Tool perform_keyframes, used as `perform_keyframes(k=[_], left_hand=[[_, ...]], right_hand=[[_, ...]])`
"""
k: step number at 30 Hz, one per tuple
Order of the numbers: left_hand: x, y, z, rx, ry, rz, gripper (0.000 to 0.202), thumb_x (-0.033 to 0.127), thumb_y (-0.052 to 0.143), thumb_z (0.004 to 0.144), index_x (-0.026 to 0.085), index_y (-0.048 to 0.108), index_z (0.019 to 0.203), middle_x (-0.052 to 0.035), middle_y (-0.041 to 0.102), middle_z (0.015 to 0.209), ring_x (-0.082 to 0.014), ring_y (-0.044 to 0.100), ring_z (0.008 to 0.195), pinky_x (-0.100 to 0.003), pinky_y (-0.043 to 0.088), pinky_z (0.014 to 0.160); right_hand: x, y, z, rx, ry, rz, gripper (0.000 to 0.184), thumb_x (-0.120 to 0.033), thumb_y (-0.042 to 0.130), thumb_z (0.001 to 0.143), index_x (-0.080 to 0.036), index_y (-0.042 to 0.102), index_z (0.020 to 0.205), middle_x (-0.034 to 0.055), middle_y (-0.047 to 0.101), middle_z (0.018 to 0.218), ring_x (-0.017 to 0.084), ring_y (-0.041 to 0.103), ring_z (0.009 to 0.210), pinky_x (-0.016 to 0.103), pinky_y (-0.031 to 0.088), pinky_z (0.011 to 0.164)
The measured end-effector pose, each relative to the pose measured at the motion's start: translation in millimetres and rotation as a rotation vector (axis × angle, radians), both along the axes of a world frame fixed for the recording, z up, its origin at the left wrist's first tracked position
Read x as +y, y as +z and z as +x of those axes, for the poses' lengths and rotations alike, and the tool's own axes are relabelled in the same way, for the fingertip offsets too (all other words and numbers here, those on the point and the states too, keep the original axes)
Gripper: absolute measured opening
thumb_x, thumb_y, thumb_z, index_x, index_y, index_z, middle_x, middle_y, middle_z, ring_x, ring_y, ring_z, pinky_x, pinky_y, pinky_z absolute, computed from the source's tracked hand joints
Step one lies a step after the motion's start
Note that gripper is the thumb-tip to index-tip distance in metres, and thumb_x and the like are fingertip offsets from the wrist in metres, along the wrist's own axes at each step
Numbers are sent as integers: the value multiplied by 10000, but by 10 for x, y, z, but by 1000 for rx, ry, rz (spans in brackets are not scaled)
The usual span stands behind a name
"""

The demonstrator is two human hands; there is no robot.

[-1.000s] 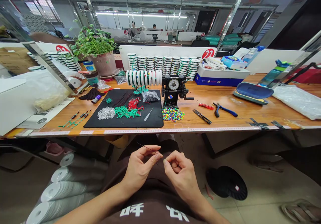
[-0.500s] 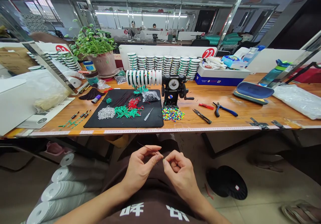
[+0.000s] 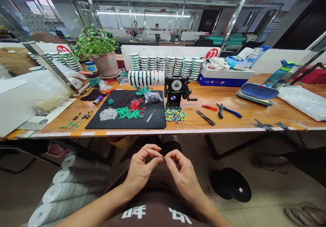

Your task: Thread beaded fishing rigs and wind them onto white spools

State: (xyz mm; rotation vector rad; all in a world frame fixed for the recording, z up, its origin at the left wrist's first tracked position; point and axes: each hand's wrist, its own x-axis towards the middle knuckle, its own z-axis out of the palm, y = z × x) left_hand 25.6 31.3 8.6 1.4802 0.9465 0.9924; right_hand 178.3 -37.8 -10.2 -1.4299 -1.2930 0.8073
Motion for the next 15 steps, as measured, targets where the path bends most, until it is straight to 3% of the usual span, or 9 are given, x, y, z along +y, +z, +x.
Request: perform_keyframes(k=[4, 7, 9, 12, 15], left_hand=[[-9, -8, 7, -15, -23, -8, 128, 325, 830, 724, 206, 784, 716, -78, 704, 919, -221, 651, 905, -289, 513, 823], [-20, -20, 18, -8, -34, -9, 115, 315, 820, 743, 207, 784, 726, -72, 694, 924, -216, 646, 911, -289, 498, 841], [-30, -23, 27, 11, -57, 5, 111, 307, 803, 765, 203, 780, 738, -72, 687, 948, -216, 644, 933, -293, 486, 871], [-43, -25, 33, 20, -132, 33, 117, 299, 738, 834, 192, 743, 788, -68, 671, 975, -206, 639, 948, -292, 480, 878], [-34, -32, 15, 14, -111, 77, 141, 301, 658, 899, 185, 679, 822, -61, 636, 984, -186, 618, 929, -276, 478, 830]], right_hand=[[1, -25, -31, 57, -14, 13, 324, -404, 507, 989, -189, 575, 756, -3, 561, 678, 151, 495, 663, 251, 359, 584], [-9, -19, -97, 85, -19, 27, 272, -403, 464, 1014, -181, 620, 994, 2, 596, 728, 158, 540, 680, 254, 405, 607], [-12, 5, -144, 100, -27, 49, 299, -395, 402, 1036, -183, 570, 1165, 15, 626, 810, 165, 582, 728, 265, 452, 670], [7, 38, -173, 135, 8, 74, 319, -390, 378, 1040, -196, 515, 1253, 51, 642, 981, 186, 621, 915, 297, 482, 828], [46, 7, -116, 249, 94, 28, 343, -416, 453, 1013, -198, 505, 1272, 14, 617, 860, 184, 614, 834, 303, 488, 805]])
